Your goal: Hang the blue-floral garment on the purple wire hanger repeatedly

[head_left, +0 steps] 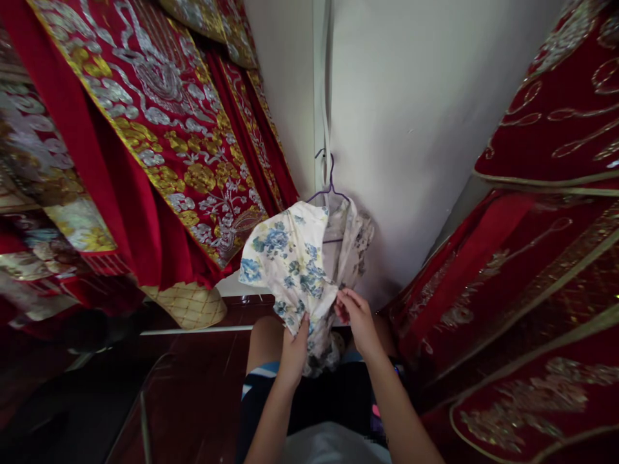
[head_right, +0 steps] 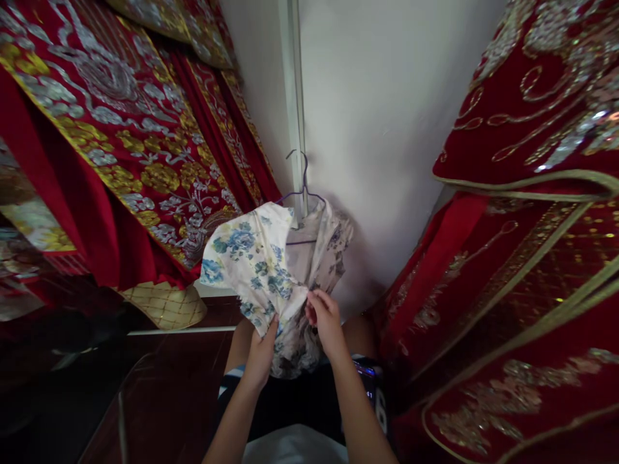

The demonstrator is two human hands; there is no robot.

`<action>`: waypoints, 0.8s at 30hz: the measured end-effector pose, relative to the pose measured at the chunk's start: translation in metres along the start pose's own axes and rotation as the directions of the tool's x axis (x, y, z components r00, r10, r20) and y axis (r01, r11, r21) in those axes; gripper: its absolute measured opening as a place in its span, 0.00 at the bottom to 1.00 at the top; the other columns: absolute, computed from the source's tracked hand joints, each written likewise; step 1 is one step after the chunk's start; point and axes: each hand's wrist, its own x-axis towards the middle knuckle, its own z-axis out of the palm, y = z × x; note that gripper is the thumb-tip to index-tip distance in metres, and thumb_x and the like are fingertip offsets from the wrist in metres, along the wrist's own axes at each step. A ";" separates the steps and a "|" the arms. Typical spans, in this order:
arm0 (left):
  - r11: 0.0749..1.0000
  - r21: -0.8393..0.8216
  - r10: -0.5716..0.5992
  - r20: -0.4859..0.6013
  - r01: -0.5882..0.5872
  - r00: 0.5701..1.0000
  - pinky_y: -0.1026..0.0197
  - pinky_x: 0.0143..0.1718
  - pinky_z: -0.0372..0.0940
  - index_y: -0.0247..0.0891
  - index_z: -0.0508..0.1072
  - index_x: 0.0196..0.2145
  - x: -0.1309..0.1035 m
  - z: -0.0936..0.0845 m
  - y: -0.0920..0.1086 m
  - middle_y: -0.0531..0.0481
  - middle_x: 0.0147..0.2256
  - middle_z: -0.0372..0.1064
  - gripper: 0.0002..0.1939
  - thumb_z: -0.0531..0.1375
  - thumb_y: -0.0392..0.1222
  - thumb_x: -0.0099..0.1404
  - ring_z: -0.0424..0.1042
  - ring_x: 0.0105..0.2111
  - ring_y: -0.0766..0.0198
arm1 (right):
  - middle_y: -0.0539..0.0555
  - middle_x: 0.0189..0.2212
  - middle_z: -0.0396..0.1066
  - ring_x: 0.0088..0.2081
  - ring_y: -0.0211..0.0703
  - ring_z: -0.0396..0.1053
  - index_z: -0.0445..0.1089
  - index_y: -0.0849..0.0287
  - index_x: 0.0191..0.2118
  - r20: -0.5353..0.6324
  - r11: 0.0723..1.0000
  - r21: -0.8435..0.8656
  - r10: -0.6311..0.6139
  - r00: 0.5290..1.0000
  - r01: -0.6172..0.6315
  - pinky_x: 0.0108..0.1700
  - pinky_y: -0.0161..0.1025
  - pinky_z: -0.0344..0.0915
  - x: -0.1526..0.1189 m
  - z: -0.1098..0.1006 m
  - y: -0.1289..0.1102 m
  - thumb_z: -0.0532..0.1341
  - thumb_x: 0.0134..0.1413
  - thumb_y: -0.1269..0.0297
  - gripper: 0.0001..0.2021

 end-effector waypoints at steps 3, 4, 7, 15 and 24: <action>0.980 0.100 0.190 -0.203 -0.173 0.961 0.50 0.61 0.59 0.38 0.68 0.51 0.004 -0.007 -0.002 0.40 0.53 0.70 0.23 0.66 0.48 0.61 0.68 0.57 0.50 | 0.46 0.16 0.60 0.18 0.35 0.54 0.63 0.56 0.19 -0.041 0.997 -0.039 -0.062 0.997 0.060 0.21 0.34 0.48 -0.001 -0.005 -0.005 0.62 0.47 0.55 0.14; 0.942 0.173 0.327 -0.289 -0.287 0.900 0.50 0.60 0.60 0.39 0.65 0.53 0.004 -0.008 -0.002 0.40 0.54 0.66 0.26 0.67 0.47 0.60 0.67 0.57 0.50 | 0.47 0.16 0.60 0.19 0.35 0.54 0.63 0.56 0.19 -0.037 0.994 -0.073 -0.083 0.996 0.080 0.21 0.34 0.48 -0.002 -0.007 -0.008 0.62 0.47 0.57 0.13; 0.714 0.416 0.692 -0.298 -0.563 0.657 0.50 0.61 0.58 0.41 0.63 0.51 0.001 -0.005 -0.001 0.40 0.55 0.60 0.25 0.67 0.44 0.59 0.63 0.58 0.51 | 0.47 0.16 0.61 0.20 0.36 0.56 0.68 0.57 0.20 0.057 0.976 -0.185 -0.102 0.993 0.111 0.23 0.35 0.49 -0.007 -0.008 -0.019 0.60 0.49 0.60 0.11; 0.722 0.335 0.497 0.357 -0.605 0.791 0.61 0.38 0.61 0.39 0.66 0.37 0.005 0.034 0.013 0.50 0.32 0.66 0.06 0.51 0.38 0.71 0.67 0.34 0.61 | 0.48 0.13 0.63 0.18 0.35 0.57 0.74 0.59 0.23 0.241 0.978 -0.198 -0.007 0.971 0.056 0.23 0.34 0.51 -0.014 0.003 -0.036 0.63 0.49 0.58 0.12; 0.696 0.405 0.402 0.465 -0.593 0.789 0.60 0.37 0.59 0.39 0.67 0.30 0.025 0.023 0.005 0.49 0.29 0.65 0.09 0.53 0.37 0.68 0.66 0.32 0.60 | 0.42 0.11 0.53 0.12 0.25 0.40 0.71 0.62 0.21 0.118 0.992 0.129 -0.010 0.993 -0.005 0.14 0.29 0.35 0.086 0.012 -0.132 0.65 0.42 0.64 0.07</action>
